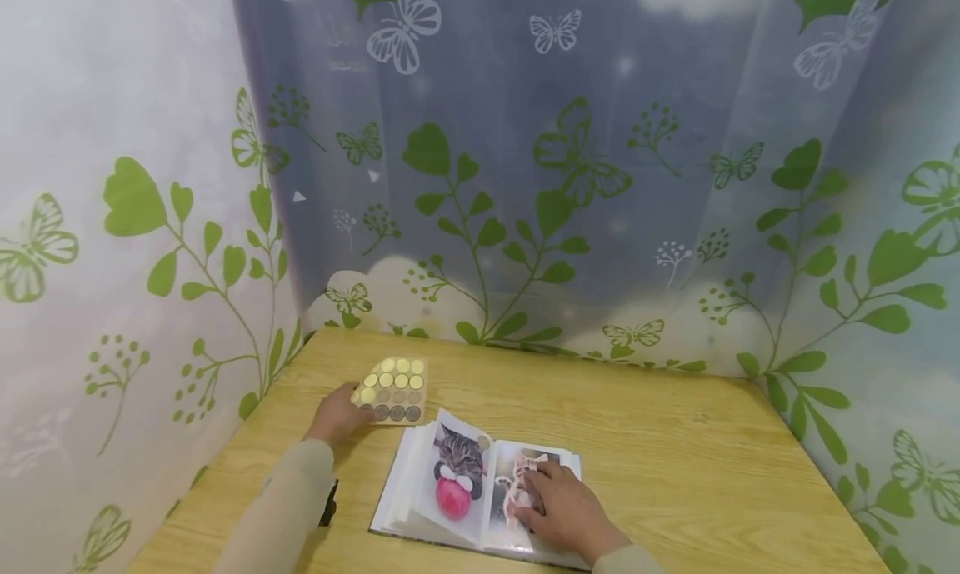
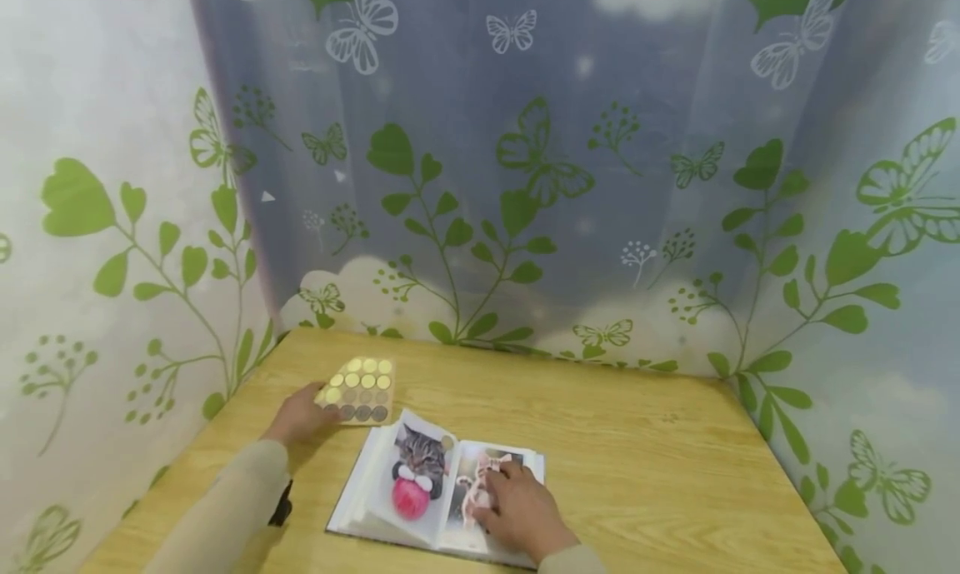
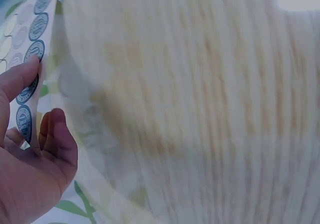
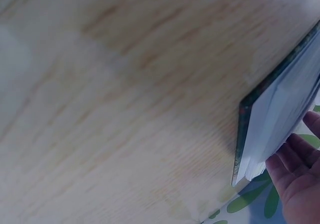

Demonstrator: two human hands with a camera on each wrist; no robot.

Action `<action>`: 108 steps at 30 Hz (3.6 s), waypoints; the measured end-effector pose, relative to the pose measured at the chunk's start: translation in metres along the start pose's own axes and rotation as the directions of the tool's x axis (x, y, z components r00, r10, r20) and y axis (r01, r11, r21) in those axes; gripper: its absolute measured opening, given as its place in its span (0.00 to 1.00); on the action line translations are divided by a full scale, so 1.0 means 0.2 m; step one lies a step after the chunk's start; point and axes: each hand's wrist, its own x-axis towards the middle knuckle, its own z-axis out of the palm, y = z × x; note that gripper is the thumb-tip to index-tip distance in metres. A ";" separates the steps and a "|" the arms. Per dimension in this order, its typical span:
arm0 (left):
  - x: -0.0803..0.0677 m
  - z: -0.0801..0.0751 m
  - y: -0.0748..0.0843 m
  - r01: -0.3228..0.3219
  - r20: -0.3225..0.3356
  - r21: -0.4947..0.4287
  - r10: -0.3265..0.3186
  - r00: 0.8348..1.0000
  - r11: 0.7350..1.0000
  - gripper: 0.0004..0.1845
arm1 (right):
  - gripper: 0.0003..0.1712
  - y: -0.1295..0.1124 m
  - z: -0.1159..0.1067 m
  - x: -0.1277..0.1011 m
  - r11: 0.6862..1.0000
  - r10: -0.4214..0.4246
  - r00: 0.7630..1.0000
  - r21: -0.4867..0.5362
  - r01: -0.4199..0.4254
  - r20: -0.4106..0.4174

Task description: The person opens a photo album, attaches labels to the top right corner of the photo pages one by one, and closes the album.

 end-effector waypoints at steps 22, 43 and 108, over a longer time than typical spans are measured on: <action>-0.01 -0.01 0.21 -0.019 0.036 -0.239 0.029 0.999 0.971 0.27 | 0.36 -0.01 -0.01 0.02 0.999 0.032 0.999 -0.009 -0.031 0.035; -0.09 0.11 0.50 -0.051 0.099 -0.354 0.092 0.991 0.934 0.22 | 0.37 0.00 0.02 0.02 0.999 0.047 0.998 -0.015 -0.047 0.035; -0.29 0.45 0.78 0.105 0.153 -0.813 0.036 0.988 0.572 0.08 | 0.22 -0.05 -0.24 0.28 0.208 0.717 0.697 0.957 -0.200 -0.010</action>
